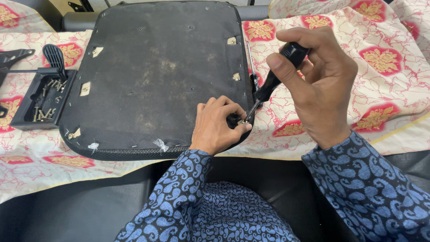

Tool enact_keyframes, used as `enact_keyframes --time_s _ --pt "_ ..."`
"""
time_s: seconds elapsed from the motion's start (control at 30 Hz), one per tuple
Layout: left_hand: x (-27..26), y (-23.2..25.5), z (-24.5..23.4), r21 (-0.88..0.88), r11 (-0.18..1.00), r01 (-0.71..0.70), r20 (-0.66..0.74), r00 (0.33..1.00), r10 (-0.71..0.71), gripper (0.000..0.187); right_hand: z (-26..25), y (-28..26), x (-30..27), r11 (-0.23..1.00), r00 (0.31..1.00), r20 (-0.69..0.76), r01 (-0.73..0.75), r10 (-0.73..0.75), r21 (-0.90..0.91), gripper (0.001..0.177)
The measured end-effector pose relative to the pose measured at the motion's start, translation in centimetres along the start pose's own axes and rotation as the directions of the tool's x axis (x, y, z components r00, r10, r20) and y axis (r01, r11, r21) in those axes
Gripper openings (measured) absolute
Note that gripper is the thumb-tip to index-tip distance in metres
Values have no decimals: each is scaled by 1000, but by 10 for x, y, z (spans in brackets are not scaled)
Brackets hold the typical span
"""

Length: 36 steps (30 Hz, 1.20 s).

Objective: The person uses a screwdriver to fasten screws into the underside of a black chair seat. They then place a metal chair base with a gas lift onto the seat and align it for attachment.

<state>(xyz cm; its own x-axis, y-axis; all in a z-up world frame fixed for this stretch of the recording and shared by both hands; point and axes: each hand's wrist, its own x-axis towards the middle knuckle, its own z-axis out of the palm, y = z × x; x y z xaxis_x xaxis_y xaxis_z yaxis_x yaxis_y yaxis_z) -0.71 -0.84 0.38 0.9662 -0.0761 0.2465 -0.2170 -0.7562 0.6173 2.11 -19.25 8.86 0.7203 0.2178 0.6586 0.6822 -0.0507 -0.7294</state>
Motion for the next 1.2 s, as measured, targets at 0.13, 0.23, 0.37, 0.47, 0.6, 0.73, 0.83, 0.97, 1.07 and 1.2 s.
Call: enact_keyframes --time_s 0.13,0.23,0.37,0.47,0.6,0.73,0.83,0.97,1.07,1.2 --pt "0 0 0 3 1000 12 9 1000 -12 19 1 -4 4 990 990 -30 -137 138 44 26" --pt "0 -1 1 -6 1000 5 3 1000 -5 19 3 -12 8 924 987 66 -158 144 349 33" --pt "1 -1 1 1 1000 19 19 1000 -19 20 5 -15 8 981 995 36 -93 88 167 33" --pt "0 -1 0 -1 1000 12 13 1000 -12 21 4 -7 4 990 991 -33 -126 128 56 32" --pt "1 0 0 -1 1000 17 20 1000 -17 21 1 1 1 999 999 -29 -29 27 -45 17" --pt "1 0 1 1 1000 17 13 1000 -17 21 0 -5 3 976 987 -23 -153 159 153 34" --pt "-1 1 1 -17 999 36 24 999 -35 22 4 -10 8 889 972 14 -220 234 401 32" --pt "0 -1 1 -6 1000 -2 1 1000 2 20 4 -8 6 988 985 -75 -156 157 25 35" --pt "0 -2 1 -3 1000 6 3 1000 -6 20 3 -4 5 987 986 -97 -145 138 -71 27" --pt "0 -2 2 -9 1000 1 8 1000 -1 21 2 -5 6 971 991 -27 -122 131 205 23"
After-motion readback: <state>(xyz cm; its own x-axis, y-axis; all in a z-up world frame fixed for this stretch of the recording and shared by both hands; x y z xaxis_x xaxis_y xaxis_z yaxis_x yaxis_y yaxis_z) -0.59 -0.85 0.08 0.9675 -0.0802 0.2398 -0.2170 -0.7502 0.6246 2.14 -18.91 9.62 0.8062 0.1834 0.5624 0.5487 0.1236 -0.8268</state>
